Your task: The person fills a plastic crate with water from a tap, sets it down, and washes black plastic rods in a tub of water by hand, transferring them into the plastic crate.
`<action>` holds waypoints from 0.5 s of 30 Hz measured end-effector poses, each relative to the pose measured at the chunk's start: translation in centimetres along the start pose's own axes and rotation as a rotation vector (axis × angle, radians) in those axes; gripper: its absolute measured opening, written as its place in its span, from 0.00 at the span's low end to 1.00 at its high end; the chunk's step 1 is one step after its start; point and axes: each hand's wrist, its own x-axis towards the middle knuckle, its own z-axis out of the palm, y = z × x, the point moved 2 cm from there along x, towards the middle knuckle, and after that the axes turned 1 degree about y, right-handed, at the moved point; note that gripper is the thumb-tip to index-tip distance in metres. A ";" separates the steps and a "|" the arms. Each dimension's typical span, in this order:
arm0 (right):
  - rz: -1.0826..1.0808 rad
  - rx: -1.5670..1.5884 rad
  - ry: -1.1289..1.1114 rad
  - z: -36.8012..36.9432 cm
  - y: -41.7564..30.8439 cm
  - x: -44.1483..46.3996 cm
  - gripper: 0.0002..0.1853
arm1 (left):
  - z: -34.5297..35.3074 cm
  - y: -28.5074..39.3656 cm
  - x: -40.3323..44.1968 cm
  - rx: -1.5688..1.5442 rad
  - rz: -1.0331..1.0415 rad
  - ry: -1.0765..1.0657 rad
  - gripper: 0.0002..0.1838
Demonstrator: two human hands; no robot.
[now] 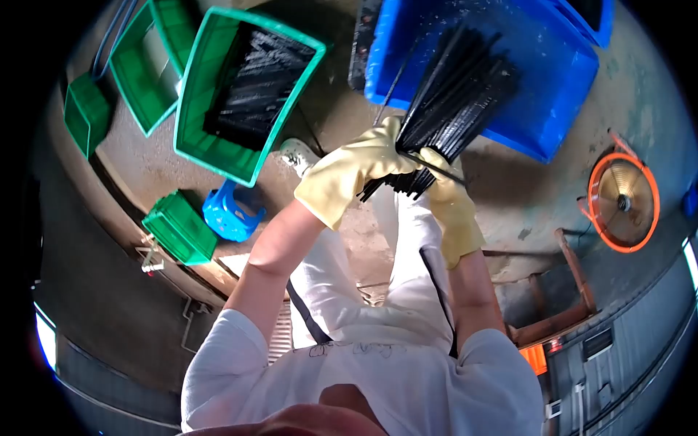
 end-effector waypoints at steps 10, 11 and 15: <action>0.188 -0.403 -0.388 10.9 -0.2 -0.9 0.24 | -1.1 -9.1 -9.9 -0.852 0.255 0.263 0.27; 0.154 -0.352 -0.334 12.3 0.9 -0.8 0.21 | -2.0 -12.5 -10.4 -0.971 0.324 0.030 0.29; -0.013 -0.619 -0.677 15.3 5.0 2.8 0.17 | -3.3 -17.5 -12.7 -0.944 -0.246 0.370 0.30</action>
